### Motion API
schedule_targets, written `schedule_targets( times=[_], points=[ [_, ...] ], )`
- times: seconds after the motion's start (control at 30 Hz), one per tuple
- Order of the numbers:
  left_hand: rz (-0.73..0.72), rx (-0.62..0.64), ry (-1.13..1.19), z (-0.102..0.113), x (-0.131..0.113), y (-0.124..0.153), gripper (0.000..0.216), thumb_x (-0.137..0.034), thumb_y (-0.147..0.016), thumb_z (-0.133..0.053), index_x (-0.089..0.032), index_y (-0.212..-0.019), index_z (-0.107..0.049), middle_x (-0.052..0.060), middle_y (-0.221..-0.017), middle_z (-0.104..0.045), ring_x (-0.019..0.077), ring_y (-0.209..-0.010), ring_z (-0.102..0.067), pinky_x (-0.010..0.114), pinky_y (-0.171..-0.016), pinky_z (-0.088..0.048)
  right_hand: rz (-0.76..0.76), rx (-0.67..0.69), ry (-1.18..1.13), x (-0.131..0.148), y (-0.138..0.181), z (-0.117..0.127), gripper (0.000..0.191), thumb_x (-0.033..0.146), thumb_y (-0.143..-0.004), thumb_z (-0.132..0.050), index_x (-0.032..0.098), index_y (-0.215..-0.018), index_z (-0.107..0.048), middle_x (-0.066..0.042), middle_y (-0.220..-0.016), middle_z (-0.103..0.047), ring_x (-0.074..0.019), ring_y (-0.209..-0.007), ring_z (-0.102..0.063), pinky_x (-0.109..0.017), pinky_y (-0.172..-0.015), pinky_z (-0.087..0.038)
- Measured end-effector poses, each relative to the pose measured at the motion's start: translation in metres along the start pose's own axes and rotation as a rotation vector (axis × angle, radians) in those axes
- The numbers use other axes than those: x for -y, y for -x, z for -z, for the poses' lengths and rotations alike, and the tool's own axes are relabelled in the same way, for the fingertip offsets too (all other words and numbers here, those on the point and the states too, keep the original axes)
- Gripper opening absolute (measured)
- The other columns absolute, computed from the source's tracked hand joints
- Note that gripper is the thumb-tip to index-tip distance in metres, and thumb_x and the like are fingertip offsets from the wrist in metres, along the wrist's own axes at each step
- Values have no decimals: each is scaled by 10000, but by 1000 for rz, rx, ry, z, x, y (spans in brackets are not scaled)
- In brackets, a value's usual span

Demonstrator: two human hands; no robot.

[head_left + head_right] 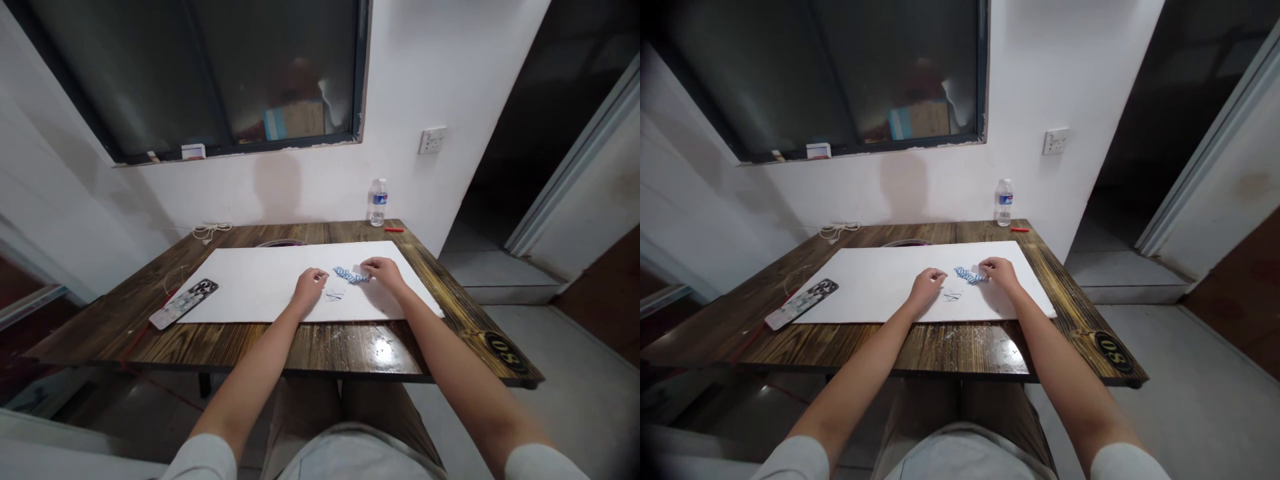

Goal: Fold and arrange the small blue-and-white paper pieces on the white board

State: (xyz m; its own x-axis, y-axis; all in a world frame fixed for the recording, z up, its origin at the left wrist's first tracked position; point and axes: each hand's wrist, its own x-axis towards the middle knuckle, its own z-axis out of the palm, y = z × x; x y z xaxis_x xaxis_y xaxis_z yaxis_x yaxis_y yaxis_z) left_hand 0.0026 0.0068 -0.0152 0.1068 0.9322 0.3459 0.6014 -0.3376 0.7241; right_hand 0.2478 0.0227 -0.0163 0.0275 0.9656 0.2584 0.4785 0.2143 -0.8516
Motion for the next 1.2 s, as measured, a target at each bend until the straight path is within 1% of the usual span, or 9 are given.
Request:
schedule_targets(
  times=[0.2,0.4,0.5,0.63,0.77,0.87,1.0,1.1,1.2],
  points=[
    [-73,86,-42,0,-5,2,140,-229,-826,-595,-181,-873,-718,53,-934,-674,174,-833,-622,308,-802,-501,118,234,-90,11,13,-31,137,209,-750,-651,177,-833,-756,-22,-717,-731,-153,-603,-636,-252,-629,-486],
    [-182,164,-125,1,-6,3,149,-240,-837,-605,-192,-920,-719,61,-958,-678,197,-920,-616,329,-877,-483,417,207,188,10,21,-40,155,174,-805,-633,215,-883,-760,-30,-869,-749,-168,-776,-645,-276,-749,-481],
    [-267,212,-175,0,-2,3,171,-247,-831,-628,-197,-958,-730,65,-983,-678,211,-972,-604,344,-915,-468,483,136,327,8,20,-39,150,183,-832,-628,207,-909,-755,-55,-900,-751,-208,-879,-632,-316,-812,-473],
    [-401,285,-222,-2,2,4,221,-279,-844,-633,-235,-1033,-739,66,-1096,-676,223,-1051,-581,364,-958,-449,462,97,517,6,18,-38,277,172,-884,-571,201,-1129,-697,-87,-1105,-724,-258,-1101,-580,-373,-929,-438],
    [-446,344,-256,-2,1,6,176,-297,-840,-646,-256,-969,-757,57,-1178,-674,233,-1114,-565,386,-1002,-421,415,175,661,5,21,-41,405,165,-954,-439,185,-1345,-542,-107,-1287,-639,-279,-1327,-429,-425,-1047,-334],
    [-387,351,-250,0,-2,5,136,-282,-844,-627,-244,-854,-757,46,-1148,-688,225,-1096,-574,385,-1001,-418,394,231,695,8,22,-40,395,154,-969,-394,182,-1333,-543,-116,-1269,-645,-263,-1301,-452,-407,-1043,-308],
    [-341,309,-253,1,-4,4,173,-276,-839,-618,-211,-707,-709,58,-1047,-700,224,-1025,-587,377,-956,-438,360,197,678,16,23,-35,320,137,-947,-423,188,-1170,-648,-100,-1122,-702,-240,-1139,-536,-347,-946,-342],
    [-328,254,-257,1,-4,3,174,-278,-849,-595,-200,-729,-693,66,-992,-693,221,-977,-591,367,-912,-453,342,156,653,19,22,-33,263,158,-932,-473,189,-1099,-673,-87,-1065,-712,-236,-1089,-542,-321,-904,-356],
    [-308,189,-254,1,-4,3,134,-253,-849,-583,-191,-790,-686,67,-962,-689,219,-957,-588,368,-912,-448,371,132,649,18,21,-35,290,204,-915,-533,176,-1183,-639,-95,-1128,-697,-241,-1126,-530,-319,-927,-354]
  ],
)
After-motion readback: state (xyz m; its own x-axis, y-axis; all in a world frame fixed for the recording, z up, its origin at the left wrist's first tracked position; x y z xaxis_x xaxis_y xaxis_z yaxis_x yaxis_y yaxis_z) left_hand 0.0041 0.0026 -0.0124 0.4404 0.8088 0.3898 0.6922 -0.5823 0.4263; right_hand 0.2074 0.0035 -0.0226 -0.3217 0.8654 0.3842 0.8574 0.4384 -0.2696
